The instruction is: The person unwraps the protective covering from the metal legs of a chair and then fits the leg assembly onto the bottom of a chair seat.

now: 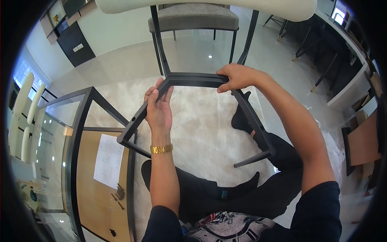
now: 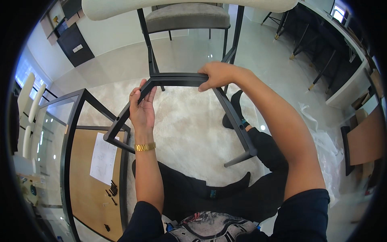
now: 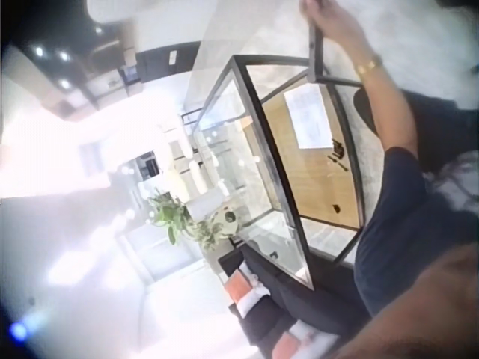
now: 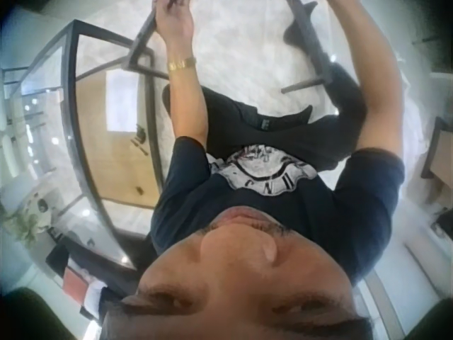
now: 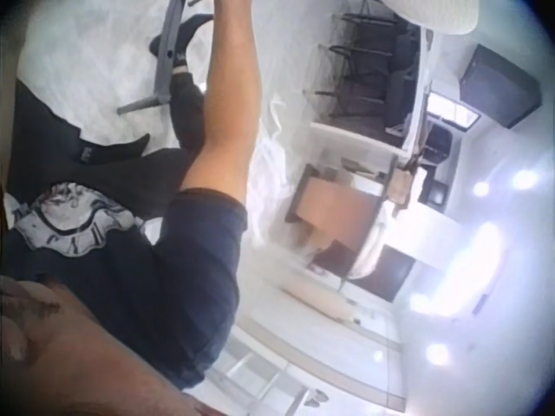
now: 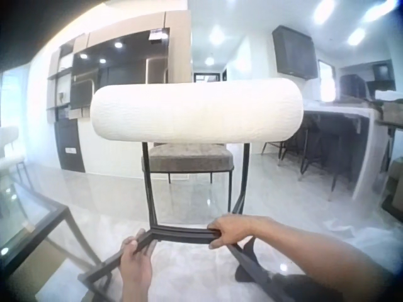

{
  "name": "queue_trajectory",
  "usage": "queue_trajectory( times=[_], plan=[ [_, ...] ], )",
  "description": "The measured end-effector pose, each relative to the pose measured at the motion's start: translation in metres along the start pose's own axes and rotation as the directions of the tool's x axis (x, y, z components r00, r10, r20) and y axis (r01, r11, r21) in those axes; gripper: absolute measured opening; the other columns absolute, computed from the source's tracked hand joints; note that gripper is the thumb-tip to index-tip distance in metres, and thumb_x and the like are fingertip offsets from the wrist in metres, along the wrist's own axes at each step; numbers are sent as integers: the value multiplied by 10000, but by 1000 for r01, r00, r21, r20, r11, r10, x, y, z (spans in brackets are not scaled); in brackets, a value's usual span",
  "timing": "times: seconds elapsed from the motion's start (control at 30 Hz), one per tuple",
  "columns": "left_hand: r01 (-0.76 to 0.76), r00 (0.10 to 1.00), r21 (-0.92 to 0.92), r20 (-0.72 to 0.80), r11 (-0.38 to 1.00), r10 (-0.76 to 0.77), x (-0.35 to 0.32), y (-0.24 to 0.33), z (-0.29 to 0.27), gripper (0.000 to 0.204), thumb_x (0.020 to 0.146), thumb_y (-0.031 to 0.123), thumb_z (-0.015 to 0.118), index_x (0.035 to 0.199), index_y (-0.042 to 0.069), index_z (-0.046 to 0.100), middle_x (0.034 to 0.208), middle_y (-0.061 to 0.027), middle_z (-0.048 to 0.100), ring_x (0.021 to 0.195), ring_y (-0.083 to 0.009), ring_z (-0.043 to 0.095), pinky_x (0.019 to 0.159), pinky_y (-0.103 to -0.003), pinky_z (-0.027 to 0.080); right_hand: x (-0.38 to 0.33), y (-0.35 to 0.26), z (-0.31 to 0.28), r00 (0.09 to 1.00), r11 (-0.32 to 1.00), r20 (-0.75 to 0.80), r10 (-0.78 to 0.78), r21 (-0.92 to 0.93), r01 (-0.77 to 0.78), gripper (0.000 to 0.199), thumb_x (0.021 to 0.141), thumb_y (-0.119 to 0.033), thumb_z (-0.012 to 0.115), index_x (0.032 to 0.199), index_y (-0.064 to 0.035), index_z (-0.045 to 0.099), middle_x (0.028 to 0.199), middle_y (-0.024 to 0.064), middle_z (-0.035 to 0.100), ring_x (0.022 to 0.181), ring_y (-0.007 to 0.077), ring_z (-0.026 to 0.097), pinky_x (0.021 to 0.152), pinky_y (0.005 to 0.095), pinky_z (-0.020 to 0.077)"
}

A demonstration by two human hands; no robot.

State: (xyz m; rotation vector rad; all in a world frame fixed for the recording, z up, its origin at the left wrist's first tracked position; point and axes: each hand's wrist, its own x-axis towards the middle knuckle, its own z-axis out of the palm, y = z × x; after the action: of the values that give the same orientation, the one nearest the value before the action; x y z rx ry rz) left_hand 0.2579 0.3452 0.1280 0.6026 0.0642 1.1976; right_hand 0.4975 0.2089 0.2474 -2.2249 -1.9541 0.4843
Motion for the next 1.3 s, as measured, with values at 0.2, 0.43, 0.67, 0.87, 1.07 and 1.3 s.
queue_trajectory(
  times=[0.2,0.43,0.67,0.87,1.07,1.3],
  plan=[
    [-19,1000,-41,-17,999,18,7,0,-6,104,958,112,607,971,20,655,1267,-241,627,1233,-353,598,1125,-530,455,8,10,0,996,997,94,3,81,-11,403,709,-224,725,996,55,677,786,120,701,708,201,667,694,346,521],
    [12,998,-30,-68,999,-14,-2,-2,4,130,951,101,608,1032,3,634,1263,-252,613,1245,-346,587,1130,-495,463,5,12,3,992,995,123,-9,104,-4,323,747,-193,723,965,36,660,766,82,678,703,171,634,684,330,498],
    [171,985,-187,-5,967,-175,7,-27,12,360,935,199,699,1184,-4,538,1227,-206,586,1208,-327,546,1156,-482,397,4,9,3,994,994,106,-19,106,8,294,803,-214,736,947,26,645,773,64,674,709,167,637,688,331,498],
    [388,917,-295,28,873,-398,20,-69,61,264,942,245,706,1068,46,586,1166,-183,626,1155,-285,597,1110,-482,434,-3,5,4,997,998,73,-16,66,11,330,824,-260,726,980,19,644,785,104,675,758,210,659,705,369,498],
    [242,949,-440,-79,865,-305,31,-81,68,328,951,335,700,768,126,524,682,8,534,681,-169,561,813,-398,505,-5,0,2,998,999,61,-17,40,14,387,827,-314,717,1014,18,644,800,160,659,779,295,634,717,431,466],
    [200,941,-391,-179,898,-288,28,-82,77,303,977,239,636,739,147,471,612,29,437,589,-132,470,744,-376,475,-6,1,4,998,999,65,-6,47,3,384,816,-303,727,1003,24,652,782,162,653,783,304,628,730,436,465]
  ],
)
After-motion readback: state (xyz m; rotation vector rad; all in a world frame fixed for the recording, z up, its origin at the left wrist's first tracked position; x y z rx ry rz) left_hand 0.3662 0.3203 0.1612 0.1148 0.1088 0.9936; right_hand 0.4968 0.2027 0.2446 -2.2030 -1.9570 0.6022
